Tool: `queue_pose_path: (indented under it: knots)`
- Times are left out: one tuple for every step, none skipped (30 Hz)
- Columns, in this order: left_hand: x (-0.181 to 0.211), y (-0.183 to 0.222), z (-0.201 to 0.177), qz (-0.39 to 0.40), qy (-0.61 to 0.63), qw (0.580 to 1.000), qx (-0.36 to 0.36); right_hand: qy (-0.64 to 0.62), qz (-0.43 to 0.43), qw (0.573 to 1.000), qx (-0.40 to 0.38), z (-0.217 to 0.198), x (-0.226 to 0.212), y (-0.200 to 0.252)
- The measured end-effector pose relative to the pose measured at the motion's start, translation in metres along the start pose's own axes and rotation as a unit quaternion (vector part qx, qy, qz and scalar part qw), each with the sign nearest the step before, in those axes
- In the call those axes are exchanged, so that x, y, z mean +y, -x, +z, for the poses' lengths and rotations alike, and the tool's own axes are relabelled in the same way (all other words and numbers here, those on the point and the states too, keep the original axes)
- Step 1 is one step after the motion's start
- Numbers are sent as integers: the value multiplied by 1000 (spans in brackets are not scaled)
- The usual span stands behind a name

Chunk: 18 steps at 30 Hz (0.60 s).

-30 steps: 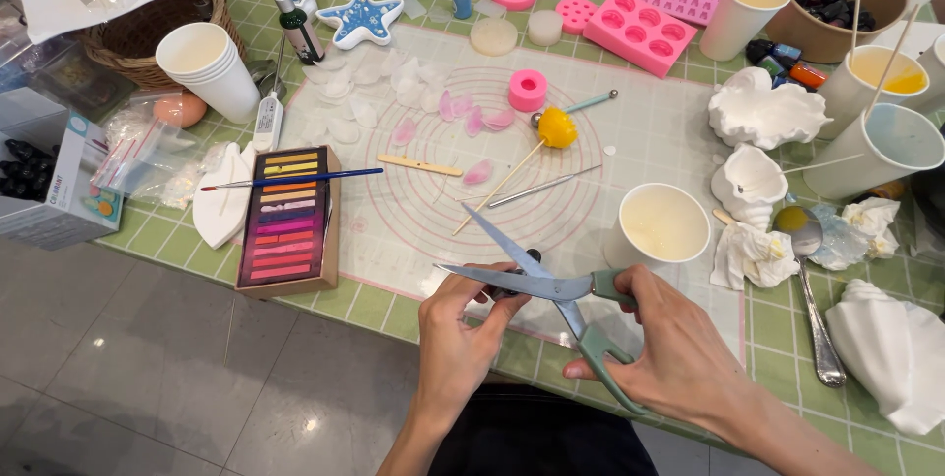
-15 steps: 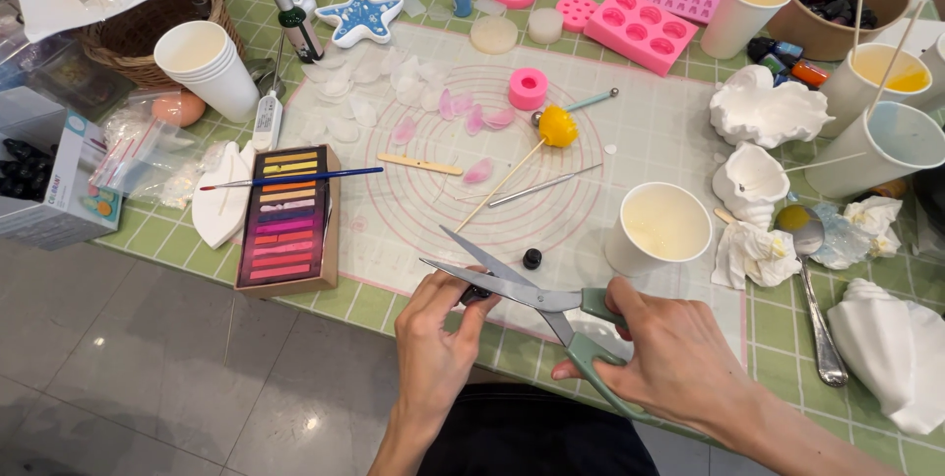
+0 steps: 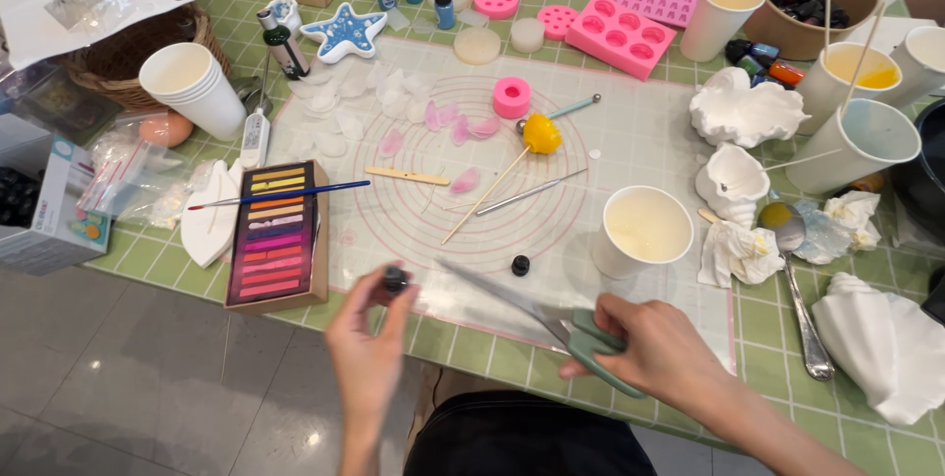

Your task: Pouring melted wax into a cup, adding colorants, and stirring to prepare it for candle making.

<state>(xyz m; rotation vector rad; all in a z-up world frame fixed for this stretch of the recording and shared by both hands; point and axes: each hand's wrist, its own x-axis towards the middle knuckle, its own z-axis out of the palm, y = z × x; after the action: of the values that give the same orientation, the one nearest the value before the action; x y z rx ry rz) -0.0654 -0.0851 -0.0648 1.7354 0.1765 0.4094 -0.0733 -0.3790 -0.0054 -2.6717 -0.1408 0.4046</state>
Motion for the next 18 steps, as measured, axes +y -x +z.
queue_pose_path:
  knots:
    - [7,-3,-3,0,2,1000,-2,1,2,1000,1,3,13,1]
    - [14,-6,-5,33,37,999,-4,26,-39,999,-8,7,27,2]
    - [21,-9,-9,65,71,995,-9,50,-80,995,-16,11,40,4]
    - [28,-12,-6,64,72,995,-11,50,-77,996,-16,17,51,3]
    - [36,-15,-1,80,83,993,-40,55,-101,993,3,22,62,3]
    - [45,-19,3,96,94,989,-69,61,-125,990,21,27,75,2]
    - [48,-20,12,97,98,987,-76,62,-118,991,26,23,71,3]
    - [52,-21,22,103,103,985,-89,55,-111,992,22,18,68,5]
    - [57,-22,31,109,106,983,-102,47,-105,993,18,13,65,5]
    - [60,-22,40,111,109,982,-109,47,-99,994,22,10,65,7]
    - [63,-22,47,115,106,980,-121,17,-105,994,23,8,64,9]
    - [66,-22,53,119,103,978,-134,-13,-111,993,24,6,63,11]
    - [69,-23,59,121,106,977,-138,-13,-108,994,28,4,64,14]
    - [72,-25,65,102,106,979,-140,-54,-142,987,49,2,65,17]
    - [75,-26,71,85,106,981,-141,-93,-178,977,71,-1,66,19]
    - [72,-30,76,88,108,980,-143,-92,-177,977,75,-3,70,21]
    - [69,-33,81,87,111,979,-145,-103,-156,978,93,-4,72,23]
    - [66,-36,86,85,113,979,-147,-114,-136,978,111,-5,75,25]
